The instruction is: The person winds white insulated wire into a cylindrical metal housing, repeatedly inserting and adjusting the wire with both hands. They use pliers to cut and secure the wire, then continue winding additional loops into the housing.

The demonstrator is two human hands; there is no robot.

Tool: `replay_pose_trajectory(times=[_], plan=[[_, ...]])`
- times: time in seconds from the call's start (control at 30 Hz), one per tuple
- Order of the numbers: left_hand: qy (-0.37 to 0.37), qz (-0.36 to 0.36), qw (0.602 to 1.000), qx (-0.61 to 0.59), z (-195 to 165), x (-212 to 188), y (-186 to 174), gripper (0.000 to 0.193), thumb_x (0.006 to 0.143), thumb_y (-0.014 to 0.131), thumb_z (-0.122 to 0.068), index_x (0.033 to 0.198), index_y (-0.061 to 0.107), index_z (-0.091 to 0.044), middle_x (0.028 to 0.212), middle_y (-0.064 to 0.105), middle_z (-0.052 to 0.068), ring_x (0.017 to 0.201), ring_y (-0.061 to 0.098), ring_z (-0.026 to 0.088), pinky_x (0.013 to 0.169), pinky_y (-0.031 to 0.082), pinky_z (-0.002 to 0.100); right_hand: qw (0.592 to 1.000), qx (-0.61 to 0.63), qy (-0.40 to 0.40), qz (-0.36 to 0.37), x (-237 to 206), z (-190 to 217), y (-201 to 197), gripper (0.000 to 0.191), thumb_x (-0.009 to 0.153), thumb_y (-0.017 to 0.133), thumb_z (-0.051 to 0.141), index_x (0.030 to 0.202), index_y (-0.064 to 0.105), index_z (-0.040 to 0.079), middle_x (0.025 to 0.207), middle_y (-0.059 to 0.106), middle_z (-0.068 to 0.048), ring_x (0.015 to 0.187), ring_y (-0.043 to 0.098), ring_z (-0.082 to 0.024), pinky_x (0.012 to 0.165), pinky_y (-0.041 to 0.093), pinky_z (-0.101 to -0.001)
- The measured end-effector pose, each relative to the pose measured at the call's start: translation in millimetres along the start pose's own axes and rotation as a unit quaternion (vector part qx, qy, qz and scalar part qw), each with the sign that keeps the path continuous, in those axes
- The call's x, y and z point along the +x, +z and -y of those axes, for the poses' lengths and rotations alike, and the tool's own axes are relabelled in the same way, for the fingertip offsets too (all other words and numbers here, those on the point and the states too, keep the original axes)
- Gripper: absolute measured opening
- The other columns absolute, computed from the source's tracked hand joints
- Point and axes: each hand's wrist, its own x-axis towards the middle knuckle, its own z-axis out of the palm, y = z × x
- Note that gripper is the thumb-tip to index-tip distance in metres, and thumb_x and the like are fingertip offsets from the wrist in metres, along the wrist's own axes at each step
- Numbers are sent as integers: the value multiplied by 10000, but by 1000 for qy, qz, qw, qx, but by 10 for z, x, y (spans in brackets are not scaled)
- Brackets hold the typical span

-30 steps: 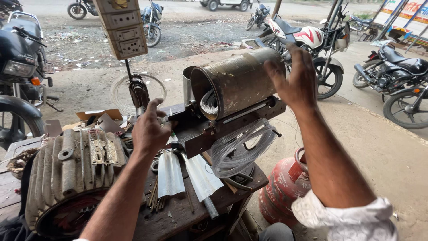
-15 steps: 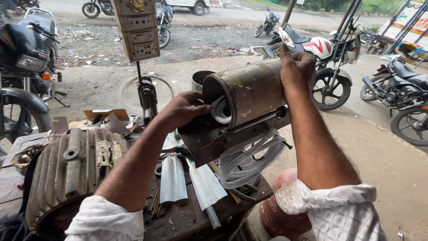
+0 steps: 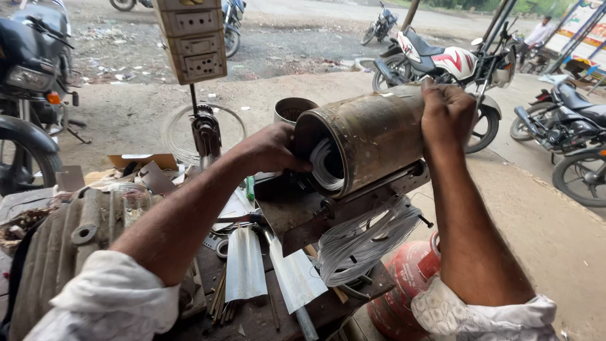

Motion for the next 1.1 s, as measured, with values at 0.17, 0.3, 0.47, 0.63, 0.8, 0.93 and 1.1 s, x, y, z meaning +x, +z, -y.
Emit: replay_pose_trajectory(times=[0.17,0.3,0.47,0.63,0.8,0.93,1.1], plan=[[-61,-74,995,10,49,-37,137,536,670,921,-111,1169,726,-131,1107,791,36,1047,728,159,956,554,312,999,34,-19,-36,-79,-81,65,374,1019,749,299,764,729,26,643,621,-41,603,539,-135,603,407,-349],[-21,-74,997,0,-25,-88,117,617,652,907,-95,1231,699,-141,1115,796,34,1041,729,162,927,563,328,999,17,27,-43,-110,10,51,425,1032,751,320,750,694,6,660,616,-73,624,519,-160,626,403,-373],[-60,-112,989,71,-201,-123,63,594,722,889,-117,1270,659,-94,1080,785,81,957,724,184,831,589,358,994,-28,-39,-101,-290,271,-204,333,1014,768,296,855,730,6,791,716,-83,734,643,-146,696,502,-359],[49,-215,975,42,-370,-143,251,349,900,725,-157,1236,716,-62,1034,775,75,875,697,180,790,567,341,991,129,25,28,-749,334,-679,202,991,712,191,1087,692,14,845,701,-34,746,608,-97,658,491,-266],[4,-270,936,-224,-606,-118,375,314,956,606,-159,1213,700,-6,993,753,122,818,704,192,708,592,337,964,176,85,183,-723,27,-1499,207,1017,720,189,1061,748,-12,872,726,-19,787,627,-75,726,511,-234],[-34,-324,892,-314,-912,-41,374,386,1022,548,-354,1281,620,-77,1077,691,97,866,669,166,701,588,290,963,109,186,161,-713,-169,-1712,304,938,712,259,1145,719,37,947,753,-24,815,665,-95,732,566,-261],[41,-300,919,-254,-1186,266,302,357,1032,675,-295,1208,616,9,993,610,108,790,549,165,641,486,308,929,88,232,275,-775,-115,-1480,524,889,726,493,1180,713,58,995,747,-84,895,683,-140,789,566,-291]])
